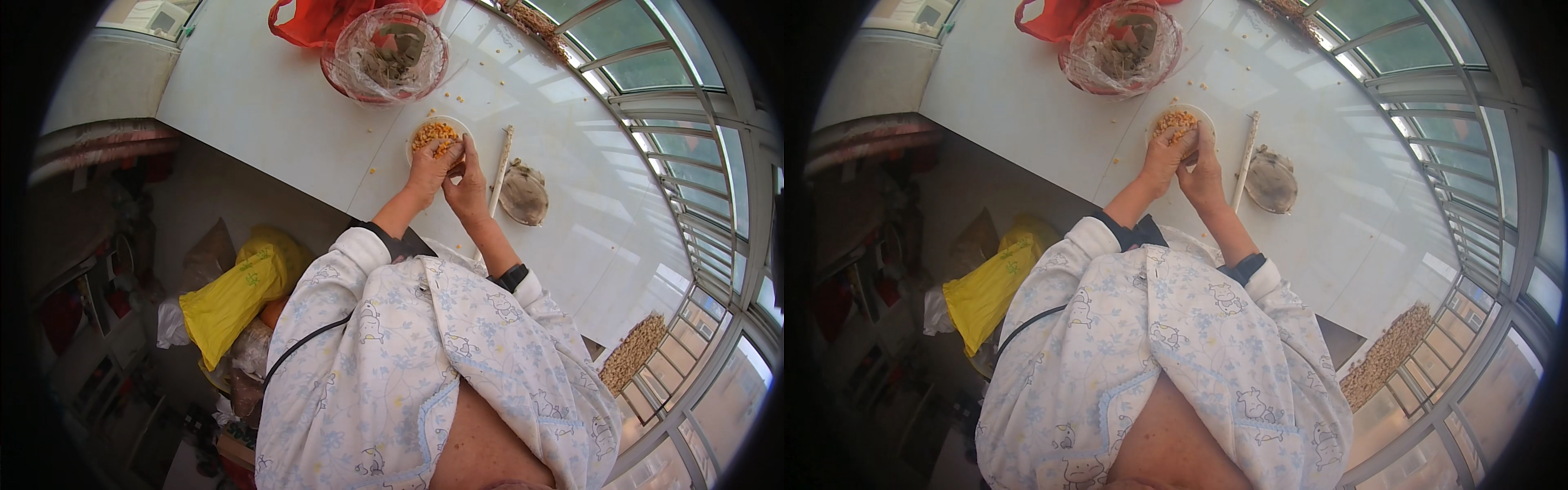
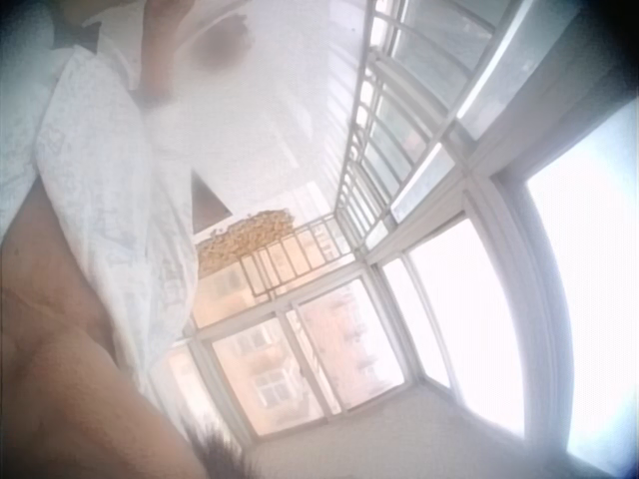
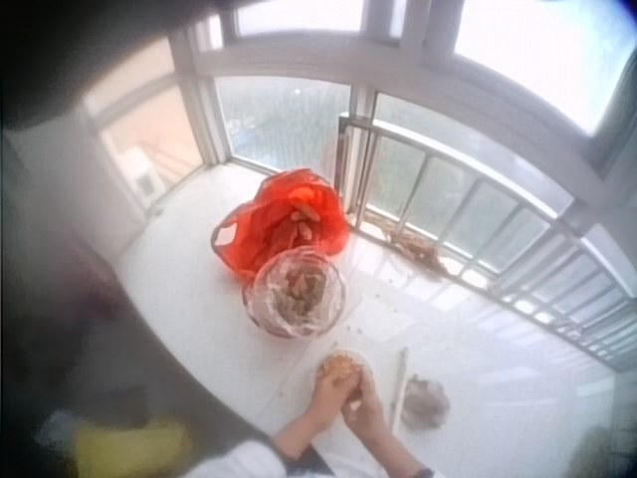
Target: The person removes corn kernels from a cob by hand, placing the kernels into a bowl on a white countertop. The person handles multiple corn cobs and collects the kernels in a bowl.
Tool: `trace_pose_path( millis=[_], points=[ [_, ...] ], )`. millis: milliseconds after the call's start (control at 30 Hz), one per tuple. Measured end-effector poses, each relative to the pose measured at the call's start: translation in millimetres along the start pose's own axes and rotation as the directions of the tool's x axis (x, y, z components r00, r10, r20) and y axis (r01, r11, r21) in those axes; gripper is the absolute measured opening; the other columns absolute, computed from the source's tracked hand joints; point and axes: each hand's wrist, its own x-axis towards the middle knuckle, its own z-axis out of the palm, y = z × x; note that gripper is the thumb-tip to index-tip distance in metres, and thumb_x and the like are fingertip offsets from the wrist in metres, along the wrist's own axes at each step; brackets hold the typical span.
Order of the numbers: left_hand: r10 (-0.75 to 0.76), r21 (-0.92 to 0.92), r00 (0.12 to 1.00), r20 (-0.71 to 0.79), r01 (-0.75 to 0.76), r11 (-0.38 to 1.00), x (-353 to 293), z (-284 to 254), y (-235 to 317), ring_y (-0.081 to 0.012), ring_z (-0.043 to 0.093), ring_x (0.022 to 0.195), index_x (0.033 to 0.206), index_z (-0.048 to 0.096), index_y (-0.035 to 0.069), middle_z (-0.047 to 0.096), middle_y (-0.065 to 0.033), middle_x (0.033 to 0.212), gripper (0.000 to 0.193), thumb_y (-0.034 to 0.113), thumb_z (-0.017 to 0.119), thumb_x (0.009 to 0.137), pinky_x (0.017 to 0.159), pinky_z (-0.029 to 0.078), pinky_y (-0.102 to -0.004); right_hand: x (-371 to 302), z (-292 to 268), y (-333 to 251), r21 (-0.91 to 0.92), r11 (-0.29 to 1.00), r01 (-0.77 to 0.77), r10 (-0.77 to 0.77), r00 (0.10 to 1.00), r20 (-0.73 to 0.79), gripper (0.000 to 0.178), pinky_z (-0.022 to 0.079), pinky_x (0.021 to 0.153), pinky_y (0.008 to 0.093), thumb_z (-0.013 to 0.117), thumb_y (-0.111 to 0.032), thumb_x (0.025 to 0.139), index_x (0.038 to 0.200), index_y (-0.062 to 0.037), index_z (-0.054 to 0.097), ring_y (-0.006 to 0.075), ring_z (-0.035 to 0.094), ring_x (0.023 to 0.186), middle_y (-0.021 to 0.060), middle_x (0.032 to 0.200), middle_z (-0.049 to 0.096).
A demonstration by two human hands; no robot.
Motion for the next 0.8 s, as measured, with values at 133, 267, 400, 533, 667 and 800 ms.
trace_pose_path(
  millis=[133,267,400,533,667,800],
  points=[
    [-0.052,-0.008,0.992,-0.116,0.051,0.999,1.8,0.6,-3.5,-0.0135,0.064,0.09,0.112,0.062,0.003,0.064,-0.0051,0.103,0.03,0.023,0.067,0.09,0.076,0.055,-0.0261,-0.5,4.3,4.2,-0.094,0.993,0.067,-0.069,0.997,-0.015,0.079,0.053,0.079,0.0343,0.066,0.006,0.075,0.144,-0.0002,0.027,0.0301,0.064,0.098,0.0237,0.127,0.052],
    [-0.038,0.001,0.988,-0.149,0.038,0.999,3.7,-0.8,-7.1,-0.0138,0.065,0.086,0.109,0.064,0.003,0.066,-0.0052,0.1,0.028,0.023,0.068,0.089,0.073,0.056,-0.0263,-1.3,5.8,8.7,-0.076,0.993,0.086,-0.088,0.996,-0.025,0.08,0.054,0.076,0.0339,0.066,0.006,0.075,0.144,-0.0013,0.028,0.0296,0.065,0.093,0.0235,0.125,0.054],
    [-0.018,0.026,0.985,-0.17,0.022,0.999,5.0,-1.3,-9.0,-0.0134,0.065,0.084,0.108,0.065,0.003,0.067,-0.0052,0.098,0.027,0.024,0.067,0.09,0.072,0.055,-0.0262,-3.0,4.4,8.4,0.017,0.999,0.038,-0.038,0.999,0.003,0.082,0.054,0.074,0.0323,0.067,0.007,0.073,0.144,-0.0014,0.028,0.0254,0.066,0.086,0.0209,0.125,0.055],
    [-0.07,0.068,0.975,-0.211,0.086,0.994,4.4,-2.6,-5.3,-0.0121,0.064,0.082,0.107,0.066,0.002,0.067,-0.0043,0.097,0.028,0.026,0.065,0.091,0.07,0.054,-0.0264,-4.5,6.5,6.2,0.049,0.995,0.086,-0.083,0.996,-0.044,0.084,0.052,0.069,0.0267,0.067,0.009,0.074,0.147,-0.0058,0.028,0.0135,0.064,0.073,0.0107,0.109,0.063],
    [-0.054,0.09,0.985,-0.162,0.069,0.994,1.4,-2.8,1.6,-0.0112,0.063,0.084,0.107,0.066,0.002,0.067,-0.0047,0.099,0.028,0.026,0.064,0.092,0.073,0.052,-0.0257,-3.8,4.8,6.7,0.113,0.992,0.061,-0.057,0.998,-0.035,0.085,0.053,0.07,0.027,0.068,0.008,0.074,0.147,-0.0059,0.028,0.0131,0.064,0.074,0.0106,0.115,0.061],
    [-0.017,0.158,0.998,-0.056,0.026,0.987,-5.4,-2.4,5.2,-0.0111,0.062,0.088,0.109,0.065,0.002,0.067,-0.0048,0.1,0.028,0.025,0.063,0.092,0.076,0.05,-0.025,0.0,1.5,7.8,0.12,0.992,0.035,-0.032,0.999,-0.031,0.083,0.054,0.07,0.0286,0.069,0.008,0.073,0.145,-0.0041,0.03,0.0164,0.065,0.076,0.0133,0.12,0.059]
  ],
)
